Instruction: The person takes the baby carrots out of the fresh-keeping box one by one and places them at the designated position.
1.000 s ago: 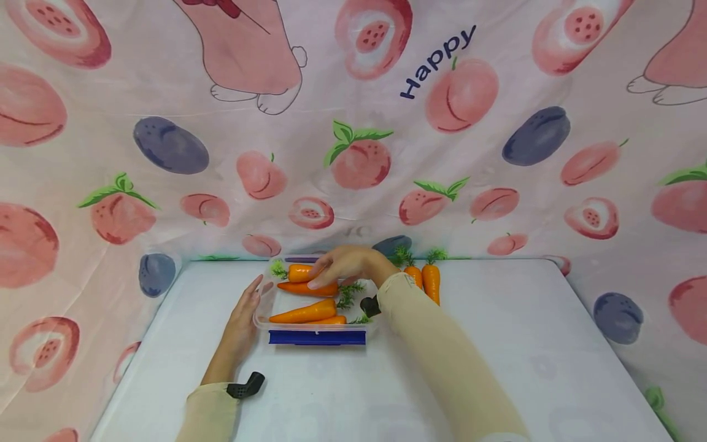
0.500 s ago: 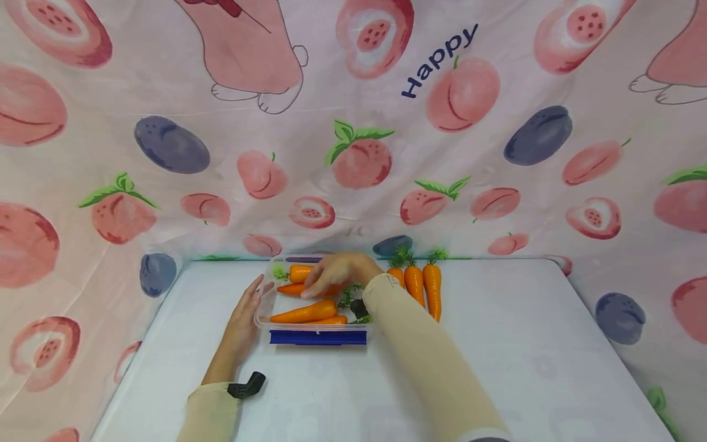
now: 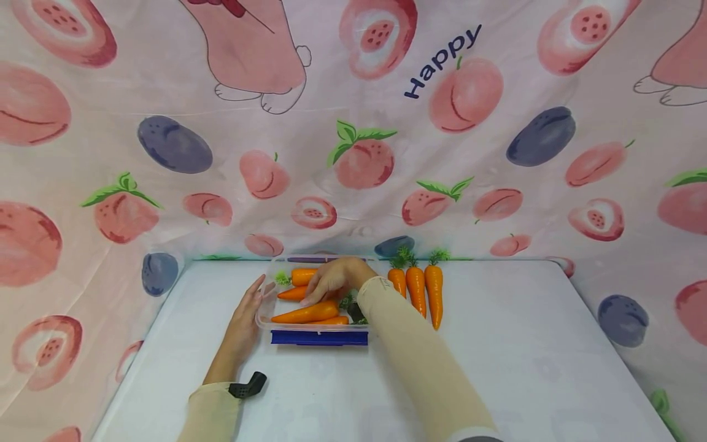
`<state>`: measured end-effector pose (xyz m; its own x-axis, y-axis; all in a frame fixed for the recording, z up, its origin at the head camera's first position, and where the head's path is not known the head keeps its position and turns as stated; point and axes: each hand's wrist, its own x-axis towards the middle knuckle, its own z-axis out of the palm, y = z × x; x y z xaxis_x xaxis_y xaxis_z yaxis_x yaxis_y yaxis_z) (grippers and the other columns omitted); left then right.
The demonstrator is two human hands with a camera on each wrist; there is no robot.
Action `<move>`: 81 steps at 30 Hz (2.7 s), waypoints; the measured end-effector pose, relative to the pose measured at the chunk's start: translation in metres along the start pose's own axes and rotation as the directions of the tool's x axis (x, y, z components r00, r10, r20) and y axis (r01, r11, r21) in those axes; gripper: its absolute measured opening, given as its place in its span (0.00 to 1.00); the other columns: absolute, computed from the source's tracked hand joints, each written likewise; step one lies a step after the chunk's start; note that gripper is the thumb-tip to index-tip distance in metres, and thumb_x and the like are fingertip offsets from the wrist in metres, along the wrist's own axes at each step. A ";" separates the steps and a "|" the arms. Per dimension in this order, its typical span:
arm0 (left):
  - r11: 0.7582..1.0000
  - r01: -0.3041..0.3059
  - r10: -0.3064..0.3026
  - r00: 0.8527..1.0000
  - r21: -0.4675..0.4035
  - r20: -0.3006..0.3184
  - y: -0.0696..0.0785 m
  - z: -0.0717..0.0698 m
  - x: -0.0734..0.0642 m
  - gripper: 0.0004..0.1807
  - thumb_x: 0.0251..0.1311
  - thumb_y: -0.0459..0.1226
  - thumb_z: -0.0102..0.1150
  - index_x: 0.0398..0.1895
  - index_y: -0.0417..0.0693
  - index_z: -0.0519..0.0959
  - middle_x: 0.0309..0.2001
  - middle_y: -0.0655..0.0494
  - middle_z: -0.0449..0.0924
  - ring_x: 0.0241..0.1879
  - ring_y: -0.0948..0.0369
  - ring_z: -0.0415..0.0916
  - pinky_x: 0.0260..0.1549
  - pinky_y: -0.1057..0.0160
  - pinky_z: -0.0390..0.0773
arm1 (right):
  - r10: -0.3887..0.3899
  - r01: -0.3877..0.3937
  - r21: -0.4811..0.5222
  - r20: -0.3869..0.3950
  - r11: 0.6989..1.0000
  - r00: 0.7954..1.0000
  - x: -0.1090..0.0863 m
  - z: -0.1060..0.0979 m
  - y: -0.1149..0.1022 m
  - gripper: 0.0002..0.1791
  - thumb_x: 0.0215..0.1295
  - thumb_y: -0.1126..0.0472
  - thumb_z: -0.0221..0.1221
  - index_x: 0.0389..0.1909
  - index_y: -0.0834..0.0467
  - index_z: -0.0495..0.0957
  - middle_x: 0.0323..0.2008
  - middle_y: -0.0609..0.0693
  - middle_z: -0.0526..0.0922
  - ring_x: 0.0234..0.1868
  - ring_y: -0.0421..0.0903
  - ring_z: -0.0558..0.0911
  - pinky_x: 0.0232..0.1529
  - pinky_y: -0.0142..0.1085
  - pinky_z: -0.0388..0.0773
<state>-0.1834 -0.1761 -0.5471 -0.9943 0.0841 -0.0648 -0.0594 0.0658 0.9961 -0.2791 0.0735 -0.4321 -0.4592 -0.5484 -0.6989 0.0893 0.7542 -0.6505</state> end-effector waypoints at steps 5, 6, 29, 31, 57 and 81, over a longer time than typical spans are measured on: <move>1.000 -0.007 0.007 1.000 0.001 -0.005 0.001 -0.001 0.000 0.29 0.76 0.59 0.42 0.78 0.75 0.60 0.78 0.56 0.63 0.81 0.52 0.48 0.79 0.37 0.42 | 0.044 -0.043 -0.043 0.010 0.998 0.999 0.002 0.001 -0.002 0.24 0.62 0.41 0.69 0.57 0.44 0.83 0.63 0.44 0.77 0.65 0.49 0.75 0.69 0.53 0.74; 1.000 -0.004 0.004 1.000 -0.002 -0.003 0.001 -0.001 0.000 0.29 0.76 0.60 0.42 0.78 0.74 0.60 0.78 0.56 0.63 0.81 0.51 0.49 0.79 0.37 0.43 | 0.054 -0.054 -0.050 0.016 0.997 0.998 0.003 0.002 -0.003 0.25 0.61 0.40 0.69 0.57 0.44 0.83 0.65 0.45 0.76 0.66 0.50 0.74 0.69 0.54 0.73; 0.999 -0.023 0.023 1.000 -0.032 0.001 -0.002 0.000 0.001 0.28 0.78 0.57 0.41 0.78 0.72 0.60 0.79 0.53 0.58 0.79 0.48 0.54 0.77 0.39 0.53 | 0.069 -0.068 -0.038 0.042 0.997 0.997 0.004 0.002 0.011 0.24 0.60 0.40 0.71 0.54 0.47 0.84 0.54 0.47 0.79 0.57 0.52 0.76 0.54 0.48 0.82; 1.000 -0.021 0.021 1.000 -0.023 -0.001 -0.002 0.000 0.001 0.28 0.78 0.57 0.41 0.78 0.73 0.60 0.79 0.53 0.58 0.79 0.49 0.54 0.78 0.39 0.52 | 0.070 -0.069 -0.021 0.050 0.997 0.996 0.003 0.002 0.011 0.24 0.61 0.42 0.70 0.55 0.48 0.83 0.54 0.48 0.79 0.57 0.51 0.76 0.57 0.48 0.81; 1.000 -0.008 0.008 1.000 -0.001 -0.015 -0.001 0.000 0.001 0.26 0.80 0.54 0.40 0.78 0.73 0.60 0.80 0.56 0.56 0.81 0.50 0.49 0.78 0.38 0.49 | 0.006 -0.010 0.046 0.098 0.999 0.995 -0.009 0.002 0.013 0.23 0.64 0.56 0.70 0.57 0.55 0.77 0.47 0.52 0.76 0.39 0.47 0.76 0.38 0.38 0.82; 1.000 -0.005 0.005 1.000 0.012 -0.016 0.001 0.002 0.001 0.25 0.81 0.49 0.39 0.78 0.73 0.60 0.81 0.57 0.55 0.81 0.50 0.48 0.79 0.39 0.47 | -0.115 0.116 0.034 -0.042 0.993 0.992 -0.042 -0.008 0.026 0.23 0.64 0.50 0.70 0.56 0.51 0.78 0.49 0.52 0.78 0.41 0.47 0.76 0.44 0.41 0.83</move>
<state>-0.1844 -0.1743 -0.5460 -0.9959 0.0689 -0.0587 -0.0534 0.0775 0.9956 -0.2643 0.1194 -0.4172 -0.5035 -0.6155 -0.6063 0.0650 0.6728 -0.7370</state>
